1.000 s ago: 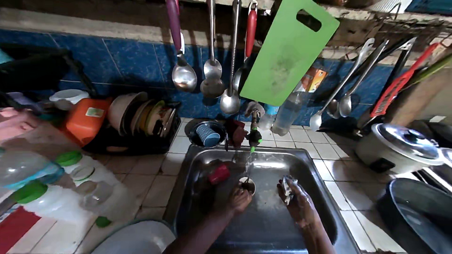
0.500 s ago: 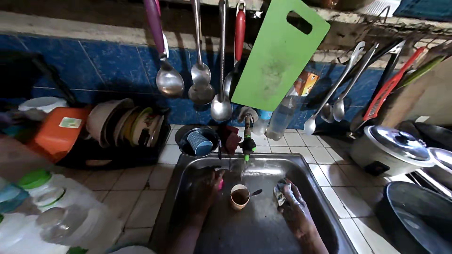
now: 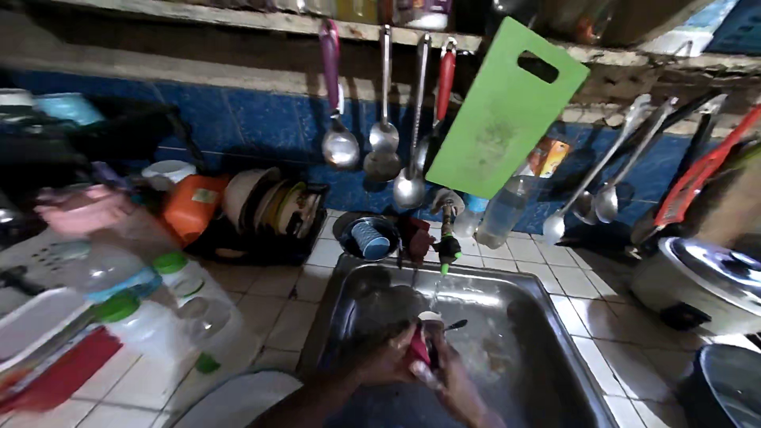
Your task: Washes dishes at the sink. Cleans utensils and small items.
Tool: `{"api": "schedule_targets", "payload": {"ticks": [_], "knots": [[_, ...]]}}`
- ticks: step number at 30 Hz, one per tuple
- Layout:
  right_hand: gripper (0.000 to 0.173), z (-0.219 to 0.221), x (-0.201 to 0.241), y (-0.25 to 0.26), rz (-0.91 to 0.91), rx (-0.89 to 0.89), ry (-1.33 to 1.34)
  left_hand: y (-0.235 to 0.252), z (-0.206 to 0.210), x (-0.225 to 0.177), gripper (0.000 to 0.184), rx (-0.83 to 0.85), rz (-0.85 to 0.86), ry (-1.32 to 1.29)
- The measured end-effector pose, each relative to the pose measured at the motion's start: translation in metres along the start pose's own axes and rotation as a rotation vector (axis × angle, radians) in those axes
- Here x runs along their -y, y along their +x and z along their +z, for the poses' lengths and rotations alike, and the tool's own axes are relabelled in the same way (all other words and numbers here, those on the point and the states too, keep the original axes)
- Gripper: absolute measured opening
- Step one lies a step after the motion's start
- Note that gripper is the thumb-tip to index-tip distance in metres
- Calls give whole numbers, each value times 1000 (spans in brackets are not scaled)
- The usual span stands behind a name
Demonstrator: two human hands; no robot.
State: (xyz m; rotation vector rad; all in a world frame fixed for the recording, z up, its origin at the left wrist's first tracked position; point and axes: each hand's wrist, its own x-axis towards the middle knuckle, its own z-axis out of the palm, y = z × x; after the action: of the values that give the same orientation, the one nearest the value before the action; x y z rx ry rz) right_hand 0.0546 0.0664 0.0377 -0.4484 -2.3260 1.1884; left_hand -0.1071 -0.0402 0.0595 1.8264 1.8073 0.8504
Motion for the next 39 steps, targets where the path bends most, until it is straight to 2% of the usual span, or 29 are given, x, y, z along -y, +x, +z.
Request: {"api": "schedule_targets", "payload": {"ticks": [2,4,5,7,8,10,11,12,13,14,15,16,17,18,19,21,22,23,25,27,28,30,31,32,34,36,37,39], "knots": [[56,-9,12,-9,-52,151,-88,-9,-3,-18,82,35,15,127],[48,-16,17,-14,-38,205,6,-9,6,-26,65,-86,143,313],[54,-20,17,-14,37,207,177,-5,13,-25,50,-195,243,465],[83,-23,11,-8,210,190,768,8,29,-14,28,-470,450,758],[88,-23,12,-3,317,144,1036,12,34,-9,26,-553,526,856],[84,-20,16,4,446,26,1252,22,38,0,27,-611,633,932],[75,-18,16,5,439,-25,1197,28,39,3,23,-614,656,882],[64,-16,16,2,401,-71,1028,32,38,4,18,-569,623,798],[55,-15,15,-2,334,-94,746,32,35,2,20,-459,533,666],[45,-16,13,-8,242,-68,390,31,28,-3,36,-277,391,485],[46,-17,11,-12,115,-7,92,29,17,-10,53,-81,249,270],[49,-18,11,-16,-15,63,-108,29,7,-15,65,78,144,130],[47,-18,12,-19,-96,129,-204,29,3,-18,70,152,118,82],[46,-17,13,-20,-108,168,-206,27,4,-18,69,153,153,102],[43,-17,14,-21,-30,202,-92,23,9,-19,61,100,216,148],[43,-21,7,-14,156,222,393,16,29,-14,45,-128,317,305],[44,-21,1,-7,216,191,640,15,39,-9,41,-286,361,409],[40,-20,1,1,277,122,772,15,44,-6,41,-407,373,488],[28,-19,16,8,323,-83,758,15,47,-6,55,-509,284,471],[17,-23,14,15,231,-274,720,16,48,-9,72,-526,82,153],[12,-25,16,20,178,-353,725,15,49,-11,72,-534,-57,-126],[20,-22,24,19,41,-361,642,17,52,-15,65,-575,-302,-729],[32,-14,27,14,-24,-338,536,19,56,-20,60,-625,-338,-901],[46,-4,29,9,-81,-312,382,21,62,-27,56,-672,-300,-1015],[59,10,29,9,-130,-301,155,23,73,-37,48,-735,-206,-1155],[52,7,28,12,18,-385,207,19,66,-52,41,-713,-295,-1378],[40,4,28,13,125,-447,315,14,61,-58,40,-648,-315,-1546],[15,-2,28,18,354,-513,538,2,57,-69,60,-483,-255,-1943]]}}
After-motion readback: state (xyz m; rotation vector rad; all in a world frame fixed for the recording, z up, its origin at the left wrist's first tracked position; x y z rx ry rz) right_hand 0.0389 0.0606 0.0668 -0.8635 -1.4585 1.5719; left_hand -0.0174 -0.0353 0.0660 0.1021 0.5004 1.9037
